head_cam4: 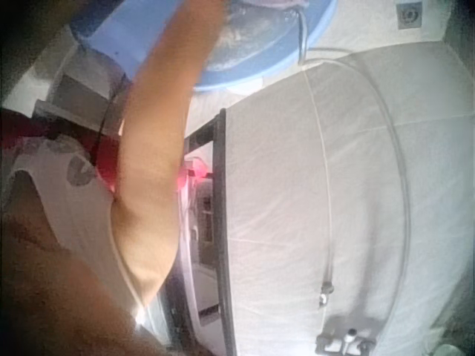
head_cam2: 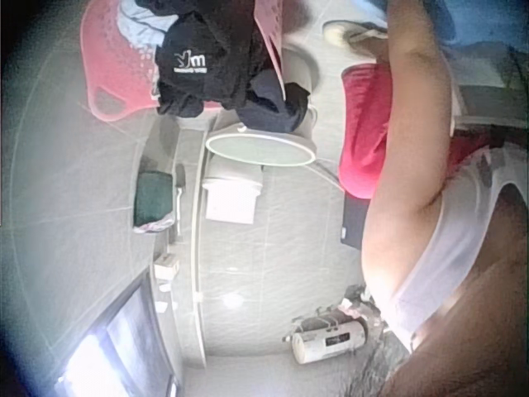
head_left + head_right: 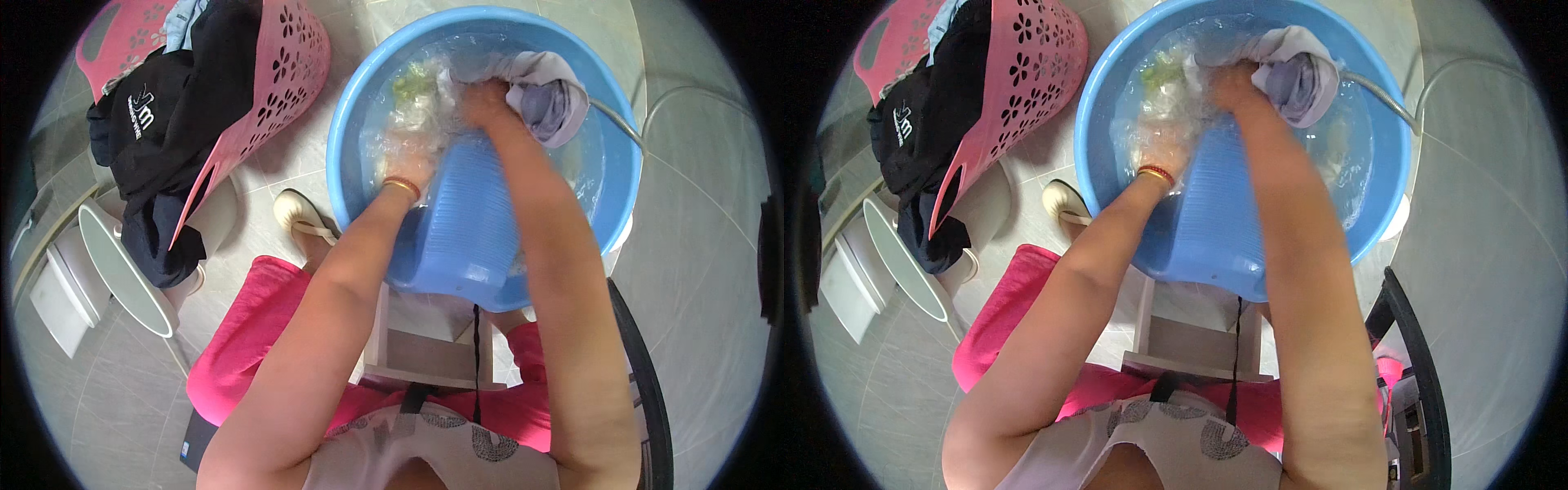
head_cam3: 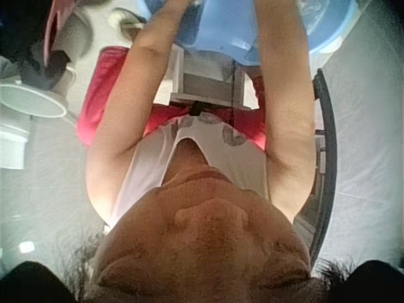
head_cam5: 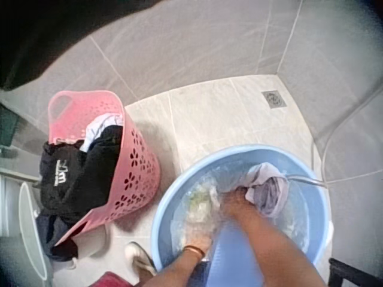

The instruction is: The person washes several pieces of clothing by hand in a blue basin, scrubbing them against a washboard and rinsing them in water.

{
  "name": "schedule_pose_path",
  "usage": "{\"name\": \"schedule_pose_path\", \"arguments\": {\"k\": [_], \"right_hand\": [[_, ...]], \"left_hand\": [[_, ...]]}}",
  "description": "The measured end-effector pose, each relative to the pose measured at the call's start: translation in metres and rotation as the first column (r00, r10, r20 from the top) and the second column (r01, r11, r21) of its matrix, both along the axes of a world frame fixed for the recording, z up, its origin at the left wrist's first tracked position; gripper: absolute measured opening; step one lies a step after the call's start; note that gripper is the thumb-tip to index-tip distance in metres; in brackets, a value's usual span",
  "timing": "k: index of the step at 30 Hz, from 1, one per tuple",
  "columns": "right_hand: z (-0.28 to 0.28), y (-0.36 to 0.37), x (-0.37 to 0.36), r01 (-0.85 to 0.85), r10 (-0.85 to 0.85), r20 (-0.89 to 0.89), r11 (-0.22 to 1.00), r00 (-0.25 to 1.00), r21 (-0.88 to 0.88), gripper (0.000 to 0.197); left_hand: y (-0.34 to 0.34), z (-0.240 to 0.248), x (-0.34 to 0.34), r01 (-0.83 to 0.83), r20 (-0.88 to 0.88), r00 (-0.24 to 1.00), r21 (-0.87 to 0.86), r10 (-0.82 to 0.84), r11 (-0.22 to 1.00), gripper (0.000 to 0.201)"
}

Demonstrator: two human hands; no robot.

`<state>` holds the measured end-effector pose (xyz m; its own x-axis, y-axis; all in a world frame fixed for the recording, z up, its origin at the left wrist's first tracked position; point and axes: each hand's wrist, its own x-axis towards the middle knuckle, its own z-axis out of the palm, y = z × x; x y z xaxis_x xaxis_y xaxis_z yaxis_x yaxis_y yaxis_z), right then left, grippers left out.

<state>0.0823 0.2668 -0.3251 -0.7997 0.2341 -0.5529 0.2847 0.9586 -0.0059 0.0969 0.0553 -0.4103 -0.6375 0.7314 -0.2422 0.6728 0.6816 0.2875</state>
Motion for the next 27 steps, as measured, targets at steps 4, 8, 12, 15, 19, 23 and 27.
{"name": "schedule_pose_path", "arguments": {"k": [4, 8, 12, 15, 19, 23, 27], "right_hand": [[-0.018, 0.049, 0.036, 0.115, -0.109, -0.108, 0.992, 0.988, 0.058, 0.036], [0.003, 0.018, 0.001, 0.157, -0.166, -0.068, 0.980, 0.984, -0.123, 0.032], [-0.023, 0.001, 0.041, 0.370, -0.375, -0.340, 0.925, 0.862, -0.081, 0.031], [0.068, -0.044, 0.045, 0.044, -0.092, -0.263, 0.982, 0.960, -0.184, 0.034], [0.112, -0.049, 0.081, 0.068, -0.266, -0.229, 0.778, 0.936, -0.624, 0.045], [0.143, -0.023, 0.086, 0.266, -0.637, -0.308, 0.643, 0.707, -0.718, 0.048], [0.113, 0.005, 0.071, 0.427, -0.642, -0.659, 0.761, 0.392, -0.488, 0.061]], "left_hand": [[0.068, 0.048, 0.010, -0.255, 0.423, 0.869, -0.061, 0.256, 0.965, 0.039], [0.036, 0.060, -0.002, -0.203, 0.133, 0.967, -0.105, 0.216, 0.974, 0.038], [0.041, 0.106, 0.029, 0.072, 0.064, 0.996, -0.233, -0.059, 0.970, 0.032], [-0.002, 0.134, 0.036, -0.042, 0.026, 0.999, -0.057, 0.044, 0.997, 0.029], [-0.007, 0.189, 0.046, -0.158, 0.236, 0.960, 0.017, 0.150, 0.987, 0.025], [-0.003, 0.210, 0.030, -0.346, 0.203, 0.935, 0.332, 0.291, 0.878, 0.025], [0.034, 0.219, 0.008, -0.120, -0.006, 0.992, 0.314, 0.128, 0.942, 0.060]]}}
